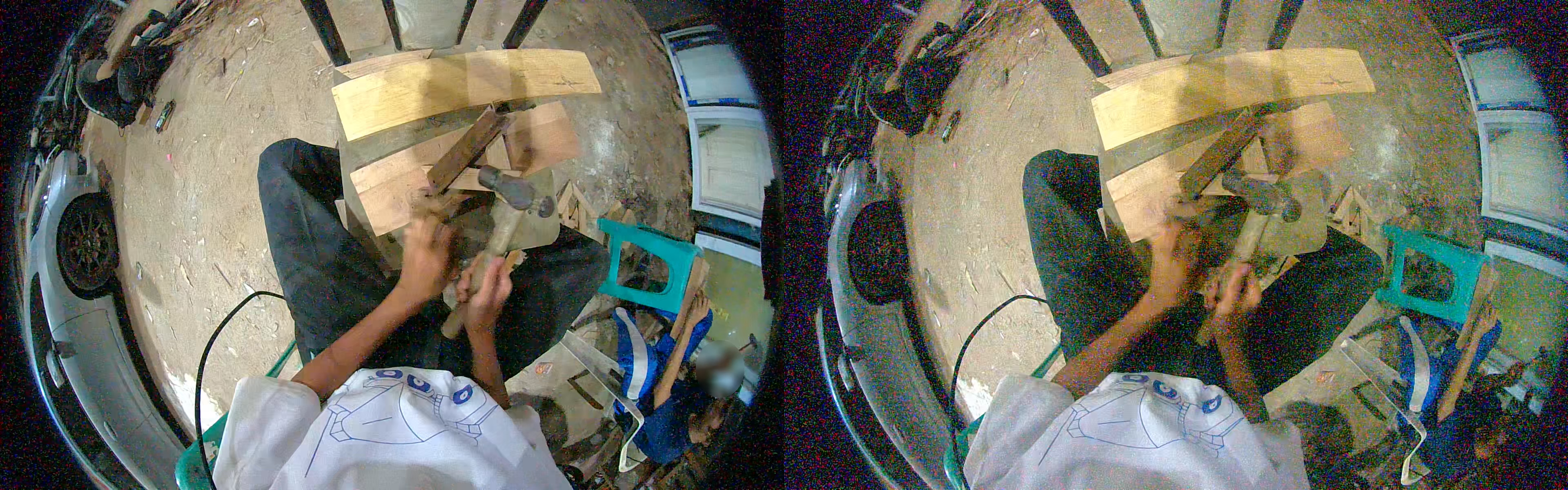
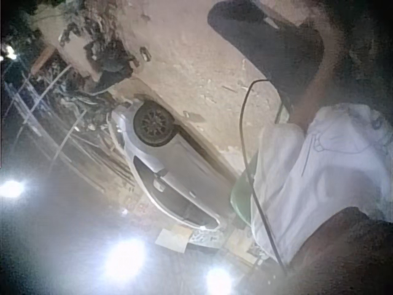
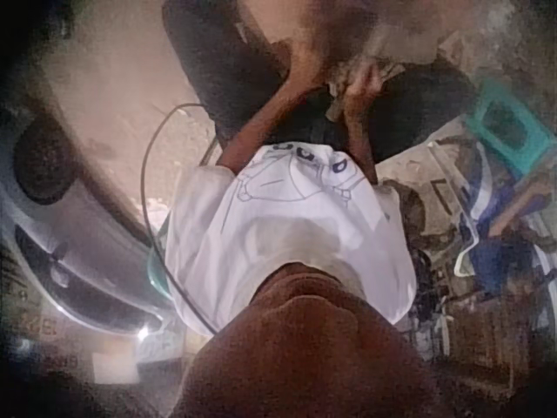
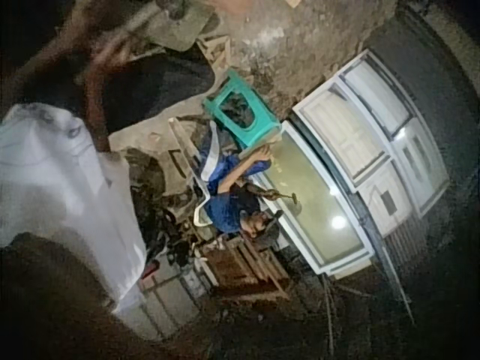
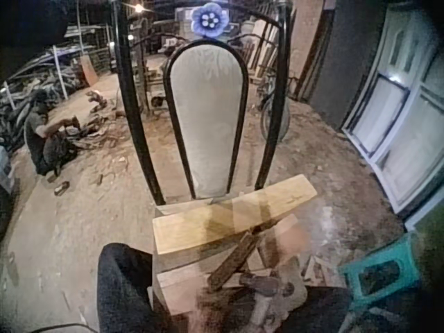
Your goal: The person sits on the floor and assembles small wooden frames by hammering nails into pre-drilled holes. They repeatedly position the frame pieces, align them, and drive nails with a hammer to join the components together.
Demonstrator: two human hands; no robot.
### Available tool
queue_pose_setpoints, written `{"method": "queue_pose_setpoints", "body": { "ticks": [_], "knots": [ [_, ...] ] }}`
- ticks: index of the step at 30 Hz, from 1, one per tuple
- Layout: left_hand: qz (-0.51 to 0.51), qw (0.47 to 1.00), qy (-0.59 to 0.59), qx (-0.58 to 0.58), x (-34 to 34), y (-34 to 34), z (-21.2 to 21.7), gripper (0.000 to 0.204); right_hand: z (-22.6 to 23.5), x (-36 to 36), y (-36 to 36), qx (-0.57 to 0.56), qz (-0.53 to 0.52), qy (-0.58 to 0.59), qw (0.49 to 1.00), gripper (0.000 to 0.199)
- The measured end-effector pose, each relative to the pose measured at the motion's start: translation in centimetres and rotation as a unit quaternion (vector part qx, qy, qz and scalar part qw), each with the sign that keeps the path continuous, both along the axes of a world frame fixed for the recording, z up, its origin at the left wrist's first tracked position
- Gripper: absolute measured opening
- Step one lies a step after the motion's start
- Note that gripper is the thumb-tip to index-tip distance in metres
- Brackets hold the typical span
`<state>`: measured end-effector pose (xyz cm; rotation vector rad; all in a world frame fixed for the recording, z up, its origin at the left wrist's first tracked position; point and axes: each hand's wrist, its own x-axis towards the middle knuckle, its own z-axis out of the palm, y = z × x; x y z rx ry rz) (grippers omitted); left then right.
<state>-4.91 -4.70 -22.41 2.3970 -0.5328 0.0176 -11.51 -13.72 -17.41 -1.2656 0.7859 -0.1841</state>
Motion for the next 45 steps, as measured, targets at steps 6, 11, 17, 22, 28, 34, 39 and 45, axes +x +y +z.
{"method": "queue_pose_setpoints", "body": {
  "ticks": [6, 11, 17, 22, 28, 34, 39, 45],
  "knots": [
    [0.012, 0.999, -0.038, 0.031, 1.5, -6.2, 1.9, 0.071, 4.8, -0.4, -3.8, -0.062, 0.029, -0.092, 0.993, 0.033],
    [0.042, 0.997, -0.064, 0.001, 2.6, -7.0, 0.4, 0.067, 6.9, 0.1, -4.2, -0.109, 0.064, -0.058, 0.99, 0.03],
    [-0.027, 0.994, -0.102, 0.011, 7.0, -1.5, 0.5, 0.066, 3.3, -1.7, -5.0, -0.222, 0.081, -0.035, 0.971, 0.024],
    [0.059, 0.997, -0.057, 0.01, 7.0, -2.1, 0.6, 0.078, 6.4, -0.9, -5.0, -0.376, 0.128, -0.068, 0.915, 0.024],
    [0.113, 0.987, -0.115, 0.008, 5.1, -6.0, -1.1, 0.08, 3.8, -1.4, -4.9, -0.161, 0.242, 0.021, 0.957, 0.026],
    [-0.108, 0.993, -0.02, -0.034, 6.3, -0.8, 1.1, 0.048, 6.7, -0.9, -5.3, -0.055, 0.196, 0.076, 0.976, 0.022],
    [-0.022, 0.995, -0.091, -0.038, 4.9, -2.9, 1.5, 0.052, 7.0, 1.4, -5.1, -0.425, 0.21, 0.014, 0.881, 0.025],
    [0.014, 0.989, -0.052, 0.14, 2.6, -7.1, -3.5, 0.063, 7.5, 3.7, -1.6, -0.449, 0.249, -0.025, 0.858, 0.027]
  ]
}}
